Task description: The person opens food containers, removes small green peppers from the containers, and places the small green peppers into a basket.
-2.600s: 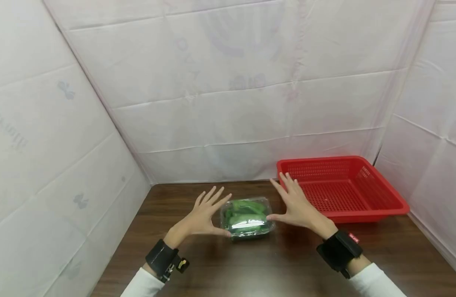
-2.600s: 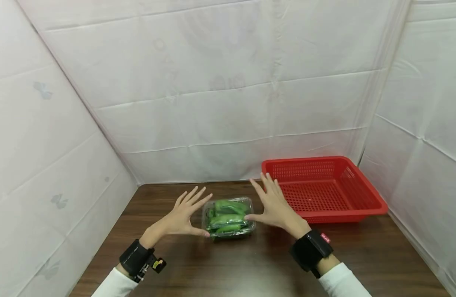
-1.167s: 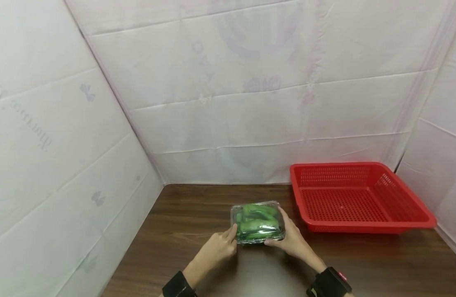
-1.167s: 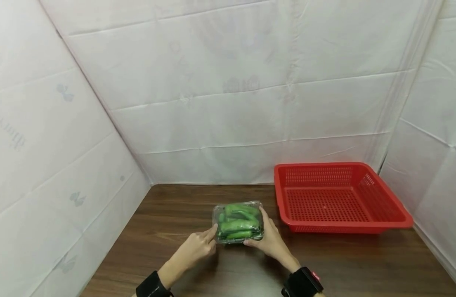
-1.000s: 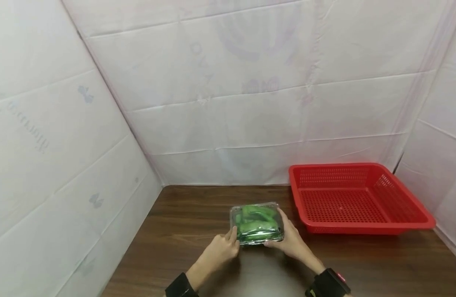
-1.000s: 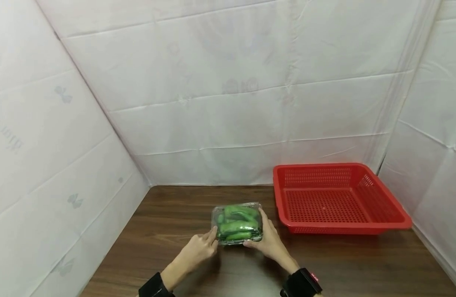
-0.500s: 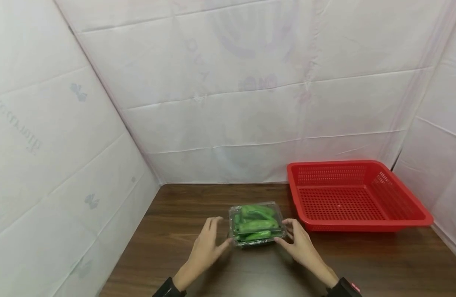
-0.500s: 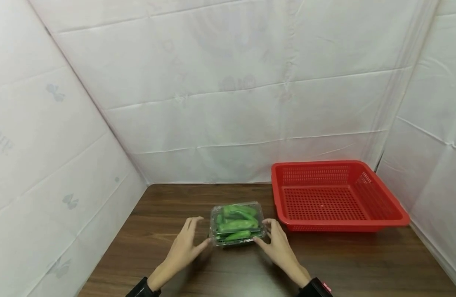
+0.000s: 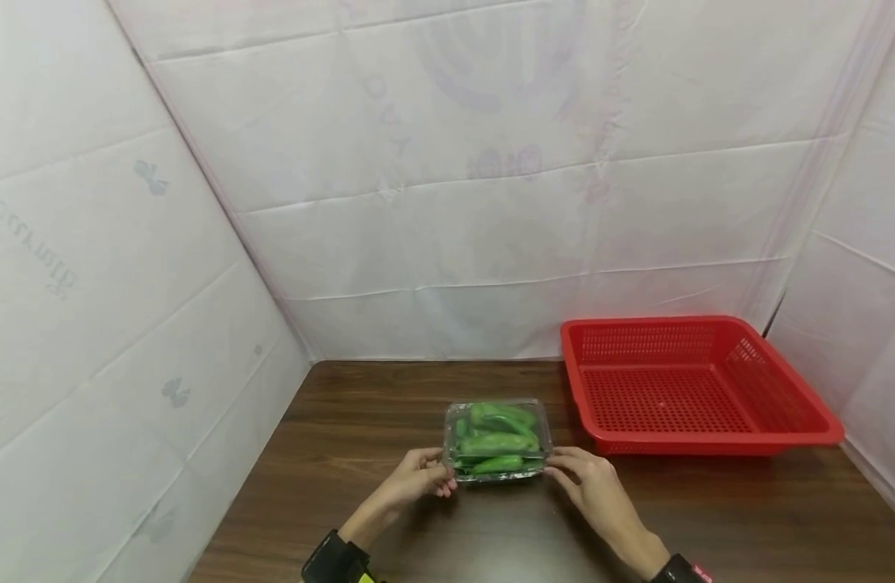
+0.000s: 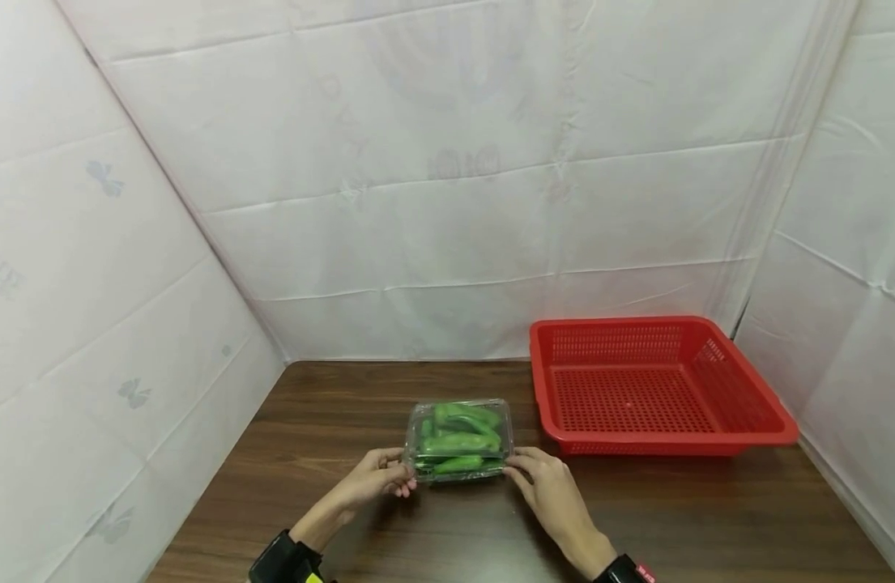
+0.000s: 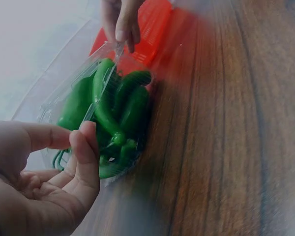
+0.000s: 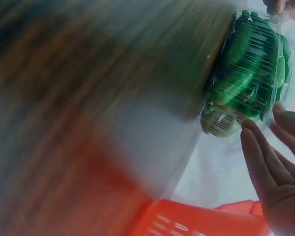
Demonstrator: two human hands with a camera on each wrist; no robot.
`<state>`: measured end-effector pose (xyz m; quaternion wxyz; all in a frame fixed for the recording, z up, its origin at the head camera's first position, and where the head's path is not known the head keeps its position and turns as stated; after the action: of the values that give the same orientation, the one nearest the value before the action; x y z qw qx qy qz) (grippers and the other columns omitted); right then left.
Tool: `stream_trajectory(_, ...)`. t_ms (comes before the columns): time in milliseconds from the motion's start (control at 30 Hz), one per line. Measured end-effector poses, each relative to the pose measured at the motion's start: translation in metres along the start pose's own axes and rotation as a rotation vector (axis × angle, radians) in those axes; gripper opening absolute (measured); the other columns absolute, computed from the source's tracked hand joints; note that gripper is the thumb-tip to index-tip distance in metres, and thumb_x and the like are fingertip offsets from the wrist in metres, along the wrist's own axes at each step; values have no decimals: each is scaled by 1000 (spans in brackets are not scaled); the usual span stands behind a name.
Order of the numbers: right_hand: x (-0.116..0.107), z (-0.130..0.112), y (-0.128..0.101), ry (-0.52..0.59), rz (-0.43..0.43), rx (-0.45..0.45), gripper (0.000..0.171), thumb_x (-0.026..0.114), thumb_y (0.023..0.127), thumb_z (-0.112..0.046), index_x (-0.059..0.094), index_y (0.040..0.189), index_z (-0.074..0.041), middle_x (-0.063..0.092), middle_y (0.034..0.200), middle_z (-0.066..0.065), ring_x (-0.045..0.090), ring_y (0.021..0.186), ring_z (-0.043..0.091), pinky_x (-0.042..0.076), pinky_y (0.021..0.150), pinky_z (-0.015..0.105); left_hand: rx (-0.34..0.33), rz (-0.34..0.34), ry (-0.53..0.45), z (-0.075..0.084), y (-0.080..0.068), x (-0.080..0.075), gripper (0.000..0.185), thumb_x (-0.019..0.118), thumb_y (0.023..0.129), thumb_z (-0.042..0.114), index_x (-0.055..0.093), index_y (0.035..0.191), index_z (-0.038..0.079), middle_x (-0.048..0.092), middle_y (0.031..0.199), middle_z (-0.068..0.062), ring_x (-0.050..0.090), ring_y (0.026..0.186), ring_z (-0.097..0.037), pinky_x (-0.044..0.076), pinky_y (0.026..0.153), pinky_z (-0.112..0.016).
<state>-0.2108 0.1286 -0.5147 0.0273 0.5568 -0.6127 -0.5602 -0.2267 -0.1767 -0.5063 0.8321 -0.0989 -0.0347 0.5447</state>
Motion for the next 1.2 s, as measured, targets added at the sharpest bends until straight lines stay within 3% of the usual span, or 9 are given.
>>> stream_trajectory(133,-2,-1,0,-35,-35,-60,20,90,66,-3,79,80,-13,74,102,7,73,85,16,60,70,24,1,7,17,-1,0,-3,58,56,94,4,39,144,-21,70,80,2,66,72,-5,55,67,-16)
stream_trajectory(333,-2,-6,8,-23,-70,-128,19,83,75,4,69,80,-8,71,115,15,73,82,14,56,68,17,0,40,-17,-4,-2,-4,60,57,94,3,37,145,-21,72,83,2,67,74,-4,55,68,-16)
stream_trajectory(600,2,-8,11,-3,-14,-137,22,79,76,11,66,84,-5,72,114,19,73,80,14,56,69,14,-9,57,-23,-5,-7,-1,69,57,96,4,22,149,-24,76,92,-7,68,77,-7,56,73,-19)
stream_trajectory(667,-1,-9,13,13,34,-144,23,78,74,13,67,85,-4,73,111,19,74,82,17,57,71,17,-2,61,-31,-6,-7,1,67,57,96,3,26,149,-23,76,90,-6,68,77,-7,56,73,-19)
stream_trajectory(800,-14,-14,33,36,111,-128,23,76,76,13,67,91,-1,75,103,18,74,82,23,60,72,24,21,79,-35,-7,-7,7,62,57,93,1,34,146,-22,74,84,-1,67,74,-7,56,70,-19)
stream_trajectory(900,-24,-12,61,47,129,-62,19,73,82,11,68,97,2,76,97,17,72,79,23,62,70,31,35,87,-40,-7,-6,10,61,56,91,0,37,144,-22,73,79,1,67,70,-5,56,67,-17)
stream_trajectory(1000,-28,-4,89,93,63,63,18,68,91,6,67,109,7,75,103,20,73,87,28,63,75,40,41,82,-60,-6,-7,14,61,57,90,0,37,143,-23,74,80,0,67,69,-5,56,66,-16)
stream_trajectory(1100,-29,2,109,152,-81,187,42,62,99,-3,53,136,13,65,127,31,68,113,43,59,92,51,45,87,-63,-7,-8,16,61,58,90,1,38,143,-21,74,83,-1,67,70,-5,56,67,-16)
stream_trajectory(1200,-30,6,121,161,-200,234,62,61,101,-8,33,152,14,47,149,36,50,135,50,48,108,59,44,95,-39,-7,-9,19,59,58,92,4,40,143,-18,73,87,-2,67,73,-6,56,69,-17)
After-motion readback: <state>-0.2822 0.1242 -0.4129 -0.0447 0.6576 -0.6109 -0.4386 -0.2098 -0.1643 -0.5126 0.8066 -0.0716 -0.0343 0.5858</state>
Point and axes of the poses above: each hand's wrist, its own y-axis towards the middle knuckle, its own x-axis out of the palm, z = x × y, the point moved 1 cm from there along y, towards the middle knuckle
